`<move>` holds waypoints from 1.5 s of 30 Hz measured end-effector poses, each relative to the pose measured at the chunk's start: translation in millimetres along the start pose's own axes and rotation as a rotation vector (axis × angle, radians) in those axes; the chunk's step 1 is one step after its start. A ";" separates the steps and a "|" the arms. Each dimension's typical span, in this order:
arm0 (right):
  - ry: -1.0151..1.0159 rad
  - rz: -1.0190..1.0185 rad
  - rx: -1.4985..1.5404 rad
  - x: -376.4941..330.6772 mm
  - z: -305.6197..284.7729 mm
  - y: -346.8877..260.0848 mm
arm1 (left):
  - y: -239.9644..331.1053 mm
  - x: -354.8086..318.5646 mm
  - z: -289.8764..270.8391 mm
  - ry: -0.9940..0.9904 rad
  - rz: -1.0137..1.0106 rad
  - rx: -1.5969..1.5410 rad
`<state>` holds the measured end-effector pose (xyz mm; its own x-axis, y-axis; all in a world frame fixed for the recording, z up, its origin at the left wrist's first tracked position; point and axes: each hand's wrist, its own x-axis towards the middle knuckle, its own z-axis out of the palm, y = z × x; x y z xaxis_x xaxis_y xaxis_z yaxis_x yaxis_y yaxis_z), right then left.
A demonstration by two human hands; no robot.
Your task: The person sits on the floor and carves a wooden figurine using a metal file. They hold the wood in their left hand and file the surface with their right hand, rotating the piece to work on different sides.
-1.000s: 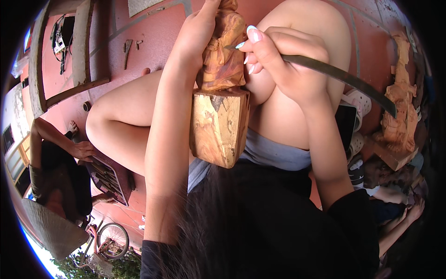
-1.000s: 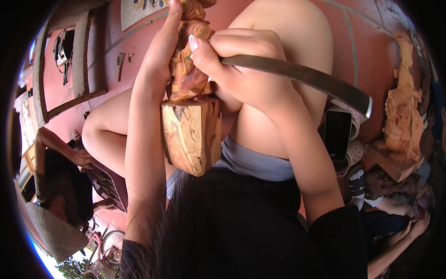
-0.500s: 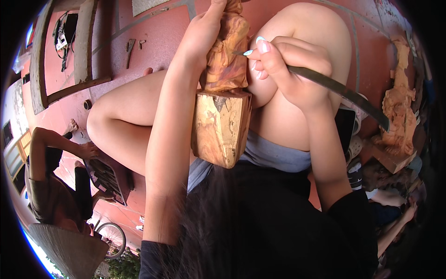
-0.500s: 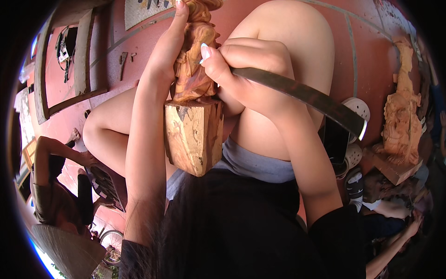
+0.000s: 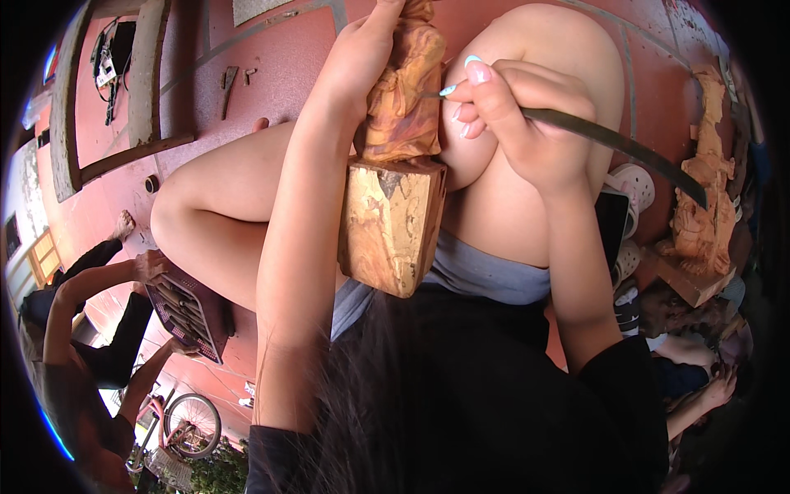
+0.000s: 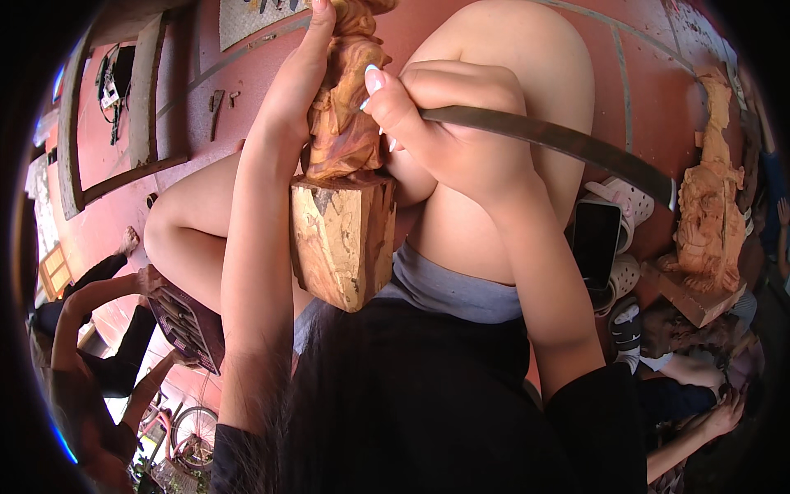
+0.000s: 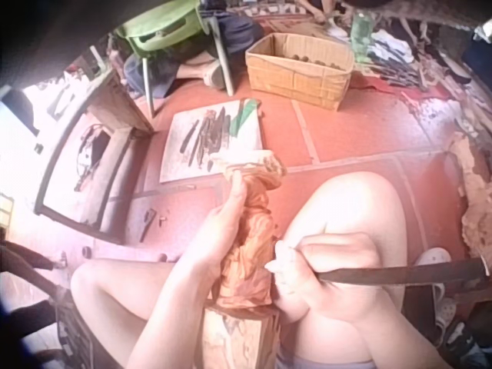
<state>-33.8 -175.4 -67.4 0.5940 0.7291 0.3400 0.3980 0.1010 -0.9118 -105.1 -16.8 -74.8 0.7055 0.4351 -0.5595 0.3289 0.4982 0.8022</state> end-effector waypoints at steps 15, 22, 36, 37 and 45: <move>0.028 0.016 0.100 1.0 3.1 0.6 | -0.1 5.8 1.7 0.022 -0.034 0.012; -0.023 -0.020 0.021 -0.9 -5.0 0.3 | 1.9 -2.6 4.1 0.010 -0.002 0.037; -0.100 0.005 0.345 2.5 -35.9 7.5 | -12.4 -6.6 0.3 -0.081 0.143 -0.039; -0.110 -0.003 0.336 1.5 -38.4 9.5 | -12.3 -8.3 1.6 -0.065 0.135 -0.065; -0.150 -0.069 0.217 -0.6 -23.3 7.6 | -7.6 -11.9 9.7 0.019 0.145 -0.118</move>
<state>-14.8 -190.8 -69.1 0.4540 0.8058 0.3803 0.2652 0.2853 -0.9210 -109.9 -33.0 -72.2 0.7277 0.5222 -0.4448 0.1484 0.5132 0.8453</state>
